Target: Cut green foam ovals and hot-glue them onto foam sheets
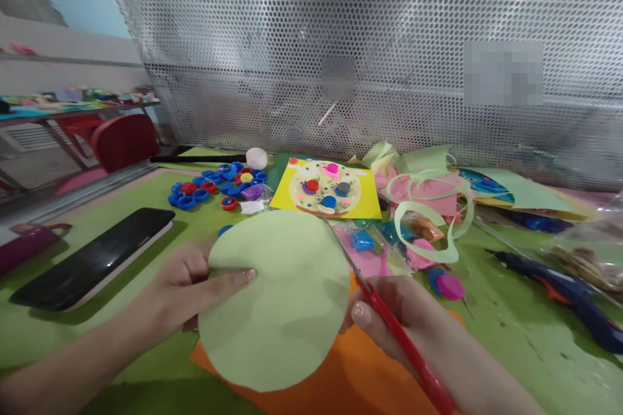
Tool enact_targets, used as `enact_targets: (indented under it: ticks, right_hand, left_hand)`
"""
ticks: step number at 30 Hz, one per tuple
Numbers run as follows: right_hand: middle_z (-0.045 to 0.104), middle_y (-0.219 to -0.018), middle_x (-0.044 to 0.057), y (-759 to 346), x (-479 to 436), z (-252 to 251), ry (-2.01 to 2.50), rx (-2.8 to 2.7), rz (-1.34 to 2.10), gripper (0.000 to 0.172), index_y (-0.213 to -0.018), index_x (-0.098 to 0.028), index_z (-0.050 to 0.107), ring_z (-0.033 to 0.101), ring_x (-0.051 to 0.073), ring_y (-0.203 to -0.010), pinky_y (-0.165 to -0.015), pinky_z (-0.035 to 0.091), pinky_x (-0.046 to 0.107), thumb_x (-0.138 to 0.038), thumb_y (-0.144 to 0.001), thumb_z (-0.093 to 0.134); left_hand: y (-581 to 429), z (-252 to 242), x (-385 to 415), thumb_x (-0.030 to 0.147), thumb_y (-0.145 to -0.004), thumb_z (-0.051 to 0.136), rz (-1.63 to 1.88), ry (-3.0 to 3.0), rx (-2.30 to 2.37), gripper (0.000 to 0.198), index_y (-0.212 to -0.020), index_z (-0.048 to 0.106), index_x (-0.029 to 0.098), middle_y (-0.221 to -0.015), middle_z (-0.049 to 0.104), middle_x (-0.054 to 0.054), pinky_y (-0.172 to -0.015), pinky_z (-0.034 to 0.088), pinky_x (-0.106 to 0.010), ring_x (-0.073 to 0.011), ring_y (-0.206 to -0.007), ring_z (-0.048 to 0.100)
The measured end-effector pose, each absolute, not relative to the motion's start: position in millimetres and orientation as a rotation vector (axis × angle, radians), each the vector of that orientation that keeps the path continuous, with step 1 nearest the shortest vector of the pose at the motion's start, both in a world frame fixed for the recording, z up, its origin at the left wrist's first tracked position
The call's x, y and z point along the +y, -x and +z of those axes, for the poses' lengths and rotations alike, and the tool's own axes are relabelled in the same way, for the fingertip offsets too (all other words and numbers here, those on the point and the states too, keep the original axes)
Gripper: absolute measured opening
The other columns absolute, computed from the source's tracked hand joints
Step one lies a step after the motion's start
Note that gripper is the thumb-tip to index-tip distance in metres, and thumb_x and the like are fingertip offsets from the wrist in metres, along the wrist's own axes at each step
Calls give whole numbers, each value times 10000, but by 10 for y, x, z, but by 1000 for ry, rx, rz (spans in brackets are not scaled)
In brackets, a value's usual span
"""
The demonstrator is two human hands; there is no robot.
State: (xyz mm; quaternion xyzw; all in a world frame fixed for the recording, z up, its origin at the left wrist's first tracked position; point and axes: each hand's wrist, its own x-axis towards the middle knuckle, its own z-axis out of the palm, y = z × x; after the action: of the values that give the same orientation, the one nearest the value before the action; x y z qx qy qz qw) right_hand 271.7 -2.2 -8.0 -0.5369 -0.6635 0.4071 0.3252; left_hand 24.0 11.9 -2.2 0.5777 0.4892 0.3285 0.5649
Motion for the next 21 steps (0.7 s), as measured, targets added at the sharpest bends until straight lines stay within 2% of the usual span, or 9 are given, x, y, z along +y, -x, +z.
enact_targets:
  ticks: [5,12,18,21]
  right_hand:
    - [467,-552,-22,-2729,-28,-101,1446,-1689,1079,504,-762,-195,588,410,124,-491,-456,399,254,-690,-677,560]
    - [385,-509,-49,-2702,-14,-16,1434,-1759,1107,513,-648,-205,559,321,96,-458,-438,368,229,-717,-670,541]
    - [459,-572,-4,-2686,-27,26,1503,-1785,1035,517,-603,-225,532,412,142,-527,-457,386,243,-741,-642,534]
    - [423,-567,-7,-2701,4,18,1478,-1830,1044,510,-568,-228,489,370,140,-515,-435,335,252,-725,-679,508]
  left_hand:
    - [-252,-39,117,379,-711,606,733,-1348,1142,226,-652,570,164,-470,491,53,-287,236,-121,-35,-344,353]
    - [-232,-50,147,390,-710,620,735,-1321,1115,246,-637,548,166,-450,444,67,-289,223,-124,-32,-339,315]
    - [-226,-61,150,418,-706,627,697,-1307,1087,277,-634,548,162,-469,473,50,-294,232,-132,-39,-345,339]
    - [-215,-58,146,416,-704,631,684,-1304,1079,274,-634,553,163,-473,492,44,-298,246,-137,-41,-341,354]
